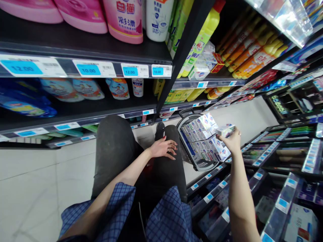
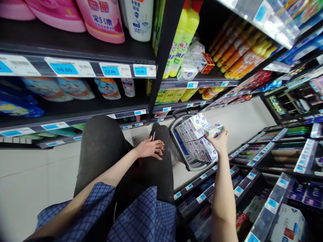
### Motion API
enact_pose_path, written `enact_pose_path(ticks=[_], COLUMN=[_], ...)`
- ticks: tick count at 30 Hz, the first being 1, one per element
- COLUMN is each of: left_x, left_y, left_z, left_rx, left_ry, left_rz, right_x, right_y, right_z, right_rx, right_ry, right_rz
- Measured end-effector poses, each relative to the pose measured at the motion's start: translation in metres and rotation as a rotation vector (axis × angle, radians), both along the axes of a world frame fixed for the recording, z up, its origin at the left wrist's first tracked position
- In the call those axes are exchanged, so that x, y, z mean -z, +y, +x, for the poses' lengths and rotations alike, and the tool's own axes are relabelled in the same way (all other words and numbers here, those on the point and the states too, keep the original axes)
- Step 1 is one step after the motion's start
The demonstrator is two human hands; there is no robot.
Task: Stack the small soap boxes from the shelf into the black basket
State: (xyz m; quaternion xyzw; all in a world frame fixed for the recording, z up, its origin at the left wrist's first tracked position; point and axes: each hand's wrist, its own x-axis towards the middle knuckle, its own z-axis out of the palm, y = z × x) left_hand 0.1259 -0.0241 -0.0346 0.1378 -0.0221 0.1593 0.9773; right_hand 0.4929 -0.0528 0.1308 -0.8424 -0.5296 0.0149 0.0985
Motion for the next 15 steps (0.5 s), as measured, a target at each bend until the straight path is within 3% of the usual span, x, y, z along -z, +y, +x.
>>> enact_pose_path(ticks=[5,15], left_x=[-0.001,-0.002], left_y=[0.000,0.002], left_z=[0.000,-0.002], left_rx=[-0.007,-0.017], left_ry=[-0.008,-0.025], left_rz=[-0.025,-0.067], right_x=[0.023,0.048], right_y=[0.025,0.051], right_z=[0.024,0.027], right_rx=[-0.073,-0.029], right_ry=[-0.127,-0.226], right_rz=[-0.210,-0.493])
